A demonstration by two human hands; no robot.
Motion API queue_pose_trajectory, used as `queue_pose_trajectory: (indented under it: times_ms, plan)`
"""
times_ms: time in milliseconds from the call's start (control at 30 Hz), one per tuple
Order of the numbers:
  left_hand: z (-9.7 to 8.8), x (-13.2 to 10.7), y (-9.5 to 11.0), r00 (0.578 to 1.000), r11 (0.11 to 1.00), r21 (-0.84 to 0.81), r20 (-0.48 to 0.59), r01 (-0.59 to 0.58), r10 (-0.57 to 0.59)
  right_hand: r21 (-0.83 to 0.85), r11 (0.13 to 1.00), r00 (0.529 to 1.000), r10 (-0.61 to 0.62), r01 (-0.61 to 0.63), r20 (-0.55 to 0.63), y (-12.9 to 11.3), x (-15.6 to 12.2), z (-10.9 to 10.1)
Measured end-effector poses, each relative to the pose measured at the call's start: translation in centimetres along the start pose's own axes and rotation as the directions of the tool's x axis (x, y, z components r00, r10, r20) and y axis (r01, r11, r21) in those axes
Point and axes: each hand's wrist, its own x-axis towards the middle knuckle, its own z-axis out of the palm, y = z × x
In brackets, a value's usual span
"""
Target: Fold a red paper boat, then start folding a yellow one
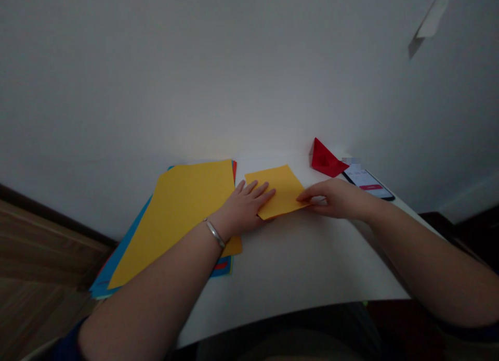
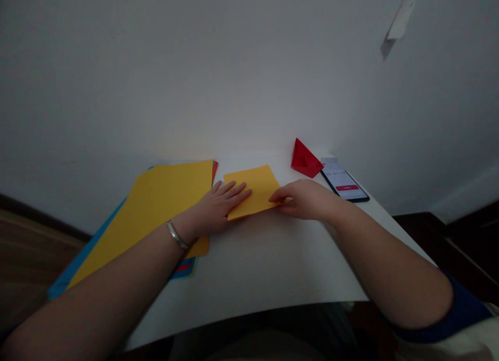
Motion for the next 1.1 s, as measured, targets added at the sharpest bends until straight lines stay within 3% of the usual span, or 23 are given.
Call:
queue_pose_trajectory:
  times_ms: [167,333,500,667,733,867,1100]
  plan:
    - [-0.3,0.2,0.4,0.997,0.97,-0.234,-0.031,-0.072,0.067,0.103,0.982,0.978,0.17,-0.158,-0.123,0.9,0.0,0.1]
    - [-0.6,0.9,0.6,0.987,0.833,-0.535,-0.139,-0.141,0.078,0.046,0.97,0.948,0.245,-0.24,-0.205,0.8,0.4,0.9]
    - [-0.3,1.3,0.7,0.991,0.702,-0.709,-0.024,0.075,-0.13,-0.105,0.939,0.933,0.304,-0.327,-0.19,0.5,0.8,1.4]
    - [0.3,1.6,0.8,0.941,0.551,-0.827,-0.091,0.11,-0.326,-0.193,0.92,0.935,0.312,-0.341,-0.168,0.6,0.9,1.5]
    - [0.5,1.7,0.8,0.918,0.565,-0.817,-0.132,0.113,-0.375,-0.214,0.907,0.928,0.331,-0.363,-0.172,0.6,1.0,1.6]
    - [0.5,1.6,0.8,0.891,0.688,-0.72,-0.246,0.096,-0.381,-0.212,0.915,0.932,0.304,-0.344,-0.197,0.5,1.1,1.7]
    - [-0.2,1.3,1.4,0.922,0.942,-0.288,-0.289,0.172,-0.257,-0.129,0.929,0.919,0.311,-0.348,-0.243,1.1,1.2,2.2]
